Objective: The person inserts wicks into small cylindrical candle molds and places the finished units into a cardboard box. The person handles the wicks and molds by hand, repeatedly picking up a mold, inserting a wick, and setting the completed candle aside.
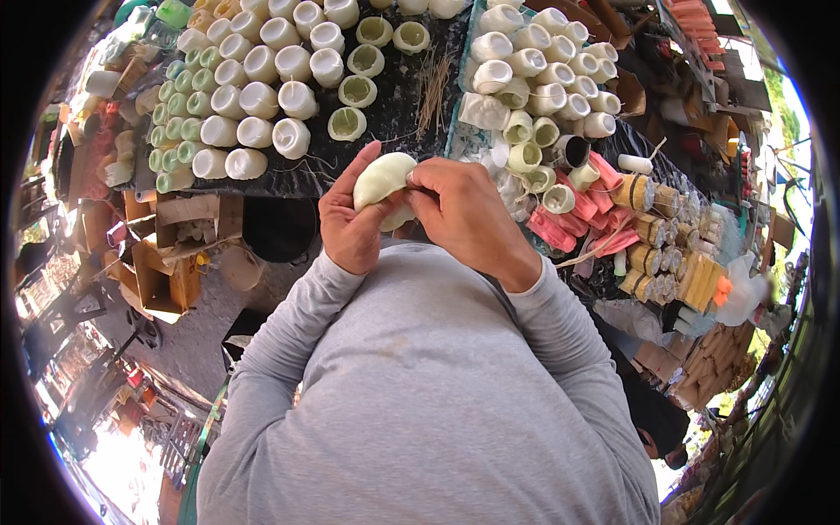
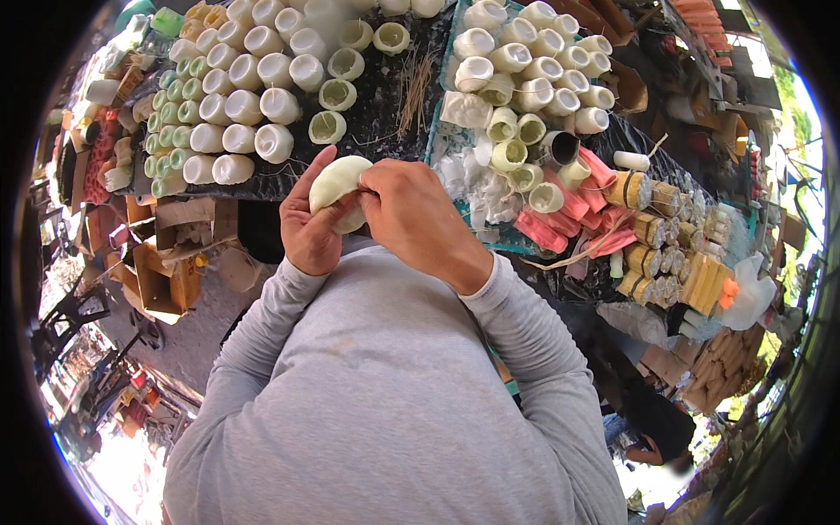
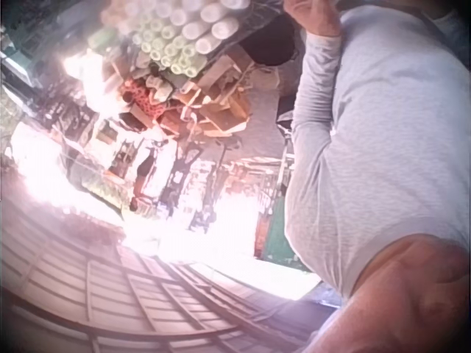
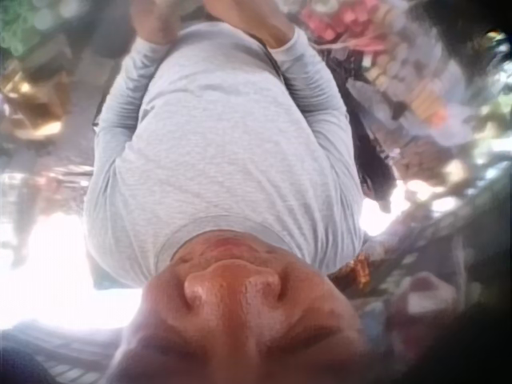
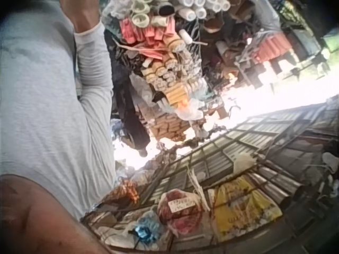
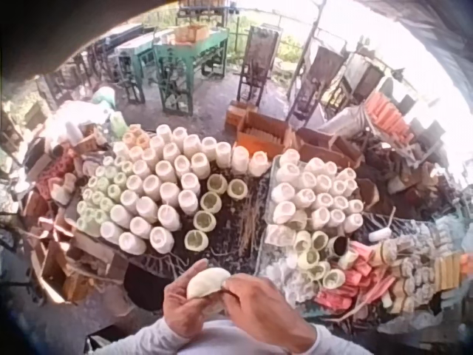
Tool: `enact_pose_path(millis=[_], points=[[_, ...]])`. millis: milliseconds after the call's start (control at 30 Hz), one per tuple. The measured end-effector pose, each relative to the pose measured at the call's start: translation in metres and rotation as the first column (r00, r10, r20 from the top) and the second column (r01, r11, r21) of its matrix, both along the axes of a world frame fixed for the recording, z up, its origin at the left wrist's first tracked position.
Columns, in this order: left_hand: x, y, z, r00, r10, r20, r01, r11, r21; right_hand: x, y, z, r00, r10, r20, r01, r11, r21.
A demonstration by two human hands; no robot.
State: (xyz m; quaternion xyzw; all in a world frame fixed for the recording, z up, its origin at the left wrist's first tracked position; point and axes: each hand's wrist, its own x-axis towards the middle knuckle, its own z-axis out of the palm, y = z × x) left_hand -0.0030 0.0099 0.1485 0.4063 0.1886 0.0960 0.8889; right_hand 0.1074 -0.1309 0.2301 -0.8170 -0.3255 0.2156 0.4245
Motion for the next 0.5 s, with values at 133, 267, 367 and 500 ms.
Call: enact_pose_path(millis=[133,267,367,500], points=[[-0.005,0.005,-0.005,0.999,-0.049,-0.007,0.05,0.996,0.076,-0.003,-0.003,-0.009,0.999,0.009,-0.037,-0.009,1.0,-0.015],[-0.004,0.014,-0.009,0.98,-0.152,-0.128,0.198,0.801,0.565,-0.006,-0.006,-0.014,0.997,-0.021,-0.07,0.016,0.998,-0.065],[-0.001,0.026,-0.005,0.986,-0.154,-0.063,0.134,0.515,0.847,-0.012,-0.013,-0.009,0.986,-0.168,-0.001,0.167,0.983,-0.073],[-0.001,0.033,0.013,0.939,-0.321,0.123,-0.026,0.29,0.957,-0.017,-0.025,-0.006,0.982,-0.12,-0.144,0.125,0.992,0.025]])
